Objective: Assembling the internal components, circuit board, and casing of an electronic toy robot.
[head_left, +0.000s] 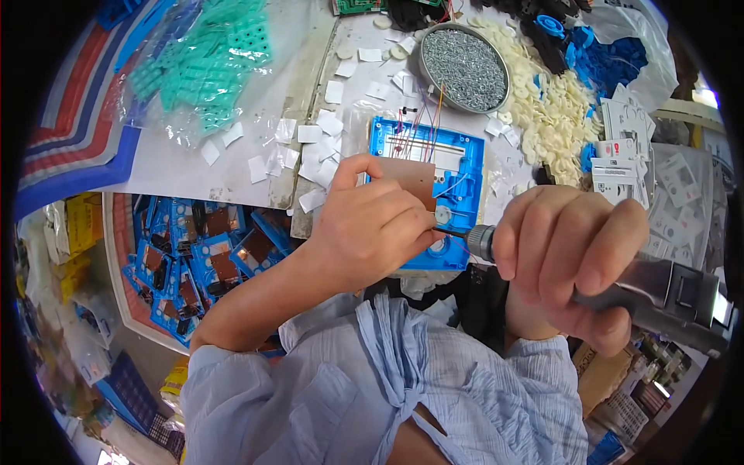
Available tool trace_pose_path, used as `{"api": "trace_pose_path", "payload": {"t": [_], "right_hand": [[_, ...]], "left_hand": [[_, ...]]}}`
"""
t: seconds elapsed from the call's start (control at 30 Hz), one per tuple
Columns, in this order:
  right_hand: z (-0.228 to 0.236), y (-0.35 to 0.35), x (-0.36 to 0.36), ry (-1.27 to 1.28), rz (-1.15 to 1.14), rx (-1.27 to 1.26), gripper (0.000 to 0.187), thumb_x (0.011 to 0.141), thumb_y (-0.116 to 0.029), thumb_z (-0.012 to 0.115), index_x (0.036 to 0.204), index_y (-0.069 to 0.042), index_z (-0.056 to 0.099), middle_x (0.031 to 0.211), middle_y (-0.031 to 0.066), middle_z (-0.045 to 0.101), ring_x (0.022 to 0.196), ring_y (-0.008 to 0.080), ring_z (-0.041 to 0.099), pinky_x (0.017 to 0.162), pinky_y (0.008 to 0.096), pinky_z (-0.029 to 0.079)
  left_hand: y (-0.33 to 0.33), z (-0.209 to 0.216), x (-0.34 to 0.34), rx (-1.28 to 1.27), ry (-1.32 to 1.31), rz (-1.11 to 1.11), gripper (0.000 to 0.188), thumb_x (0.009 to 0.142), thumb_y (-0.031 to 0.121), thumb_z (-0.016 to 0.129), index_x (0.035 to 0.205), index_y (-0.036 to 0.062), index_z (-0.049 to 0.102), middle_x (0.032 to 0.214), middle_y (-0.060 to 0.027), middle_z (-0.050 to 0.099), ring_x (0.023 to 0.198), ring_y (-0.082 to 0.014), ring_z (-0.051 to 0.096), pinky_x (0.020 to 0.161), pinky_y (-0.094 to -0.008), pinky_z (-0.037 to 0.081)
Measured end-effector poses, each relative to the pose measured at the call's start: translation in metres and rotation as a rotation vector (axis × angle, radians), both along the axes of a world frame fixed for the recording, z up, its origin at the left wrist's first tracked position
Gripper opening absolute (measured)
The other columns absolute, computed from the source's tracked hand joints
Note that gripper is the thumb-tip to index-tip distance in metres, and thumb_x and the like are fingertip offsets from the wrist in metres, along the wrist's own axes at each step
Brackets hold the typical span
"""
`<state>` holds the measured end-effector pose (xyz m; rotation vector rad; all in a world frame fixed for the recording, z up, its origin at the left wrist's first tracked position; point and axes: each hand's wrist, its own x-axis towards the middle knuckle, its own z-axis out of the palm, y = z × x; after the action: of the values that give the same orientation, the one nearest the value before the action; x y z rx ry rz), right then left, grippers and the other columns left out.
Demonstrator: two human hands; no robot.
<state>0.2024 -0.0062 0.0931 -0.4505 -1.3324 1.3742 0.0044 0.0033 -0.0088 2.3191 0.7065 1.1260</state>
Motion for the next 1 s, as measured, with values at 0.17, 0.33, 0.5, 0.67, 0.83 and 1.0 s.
{"api": "trace_pose_path", "payload": {"t": [0.17, 0.33, 0.5, 0.67, 0.83, 1.0], "right_hand": [[-0.003, -0.002, -0.001, -0.008, -0.004, -0.033, 0.033, 0.086, -0.039, 0.076, 0.093, -0.015, 0.054, 0.062, -0.0045, 0.056, 0.048, 0.0092, 0.051, 0.051, 0.028, 0.049], [-0.003, -0.007, -0.002, 0.001, -0.019, -0.074, 0.035, 0.085, -0.038, 0.076, 0.094, -0.014, 0.054, 0.062, -0.0032, 0.056, 0.049, 0.0107, 0.051, 0.052, 0.0289, 0.049], [-0.017, -0.003, 0.0, -0.031, -0.146, -0.042, 0.034, 0.089, -0.037, 0.073, 0.098, -0.011, 0.052, 0.062, -0.0015, 0.052, 0.051, 0.0126, 0.048, 0.053, 0.0316, 0.044], [-0.034, 0.01, -0.007, -0.108, -0.241, -0.07, 0.033, 0.095, -0.037, 0.067, 0.102, -0.008, 0.051, 0.064, 0.0015, 0.052, 0.058, 0.0139, 0.048, 0.059, 0.0354, 0.042], [-0.042, 0.016, -0.01, -0.137, -0.222, -0.088, 0.032, 0.096, -0.035, 0.067, 0.099, -0.008, 0.051, 0.065, 0.0012, 0.052, 0.058, 0.0136, 0.05, 0.058, 0.034, 0.042], [-0.05, 0.018, -0.014, -0.233, -0.194, -0.043, 0.035, 0.094, -0.034, 0.073, 0.093, -0.008, 0.049, 0.063, 0.0017, 0.052, 0.057, 0.0129, 0.049, 0.057, 0.0331, 0.042]], "left_hand": [[0.0, 0.0, 0.001, 0.012, -0.006, -0.016, 0.022, 0.074, 0.017, 0.084, 0.086, 0.014, 0.066, 0.08, 0.0029, 0.069, 0.067, -0.014, 0.063, 0.082, -0.0412, 0.038], [-0.003, 0.001, -0.001, 0.015, 0.012, -0.044, 0.021, 0.075, 0.016, 0.083, 0.087, 0.0136, 0.066, 0.083, 0.0013, 0.07, 0.071, -0.015, 0.064, 0.087, -0.0454, 0.039], [0.01, 0.003, -0.016, 0.075, 0.27, 0.003, 0.02, 0.078, 0.017, 0.081, 0.089, 0.0135, 0.064, 0.098, 0.0, 0.072, 0.089, -0.0184, 0.068, 0.101, -0.0508, 0.038], [0.008, 0.004, -0.022, 0.036, 0.301, 0.018, 0.022, 0.076, 0.018, 0.081, 0.084, 0.0123, 0.061, 0.103, 0.0, 0.071, 0.099, -0.0167, 0.067, 0.104, -0.05, 0.034], [0.004, 0.002, -0.02, 0.056, 0.361, 0.026, 0.025, 0.076, 0.019, 0.081, 0.078, 0.0119, 0.057, 0.101, 0.002, 0.07, 0.098, -0.0148, 0.067, 0.102, -0.0496, 0.032], [0.0, 0.002, -0.02, 0.058, 0.336, 0.058, 0.015, 0.078, 0.019, 0.075, 0.081, 0.0131, 0.062, 0.098, 0.0021, 0.07, 0.098, -0.0124, 0.066, 0.103, -0.0493, 0.032]]}}
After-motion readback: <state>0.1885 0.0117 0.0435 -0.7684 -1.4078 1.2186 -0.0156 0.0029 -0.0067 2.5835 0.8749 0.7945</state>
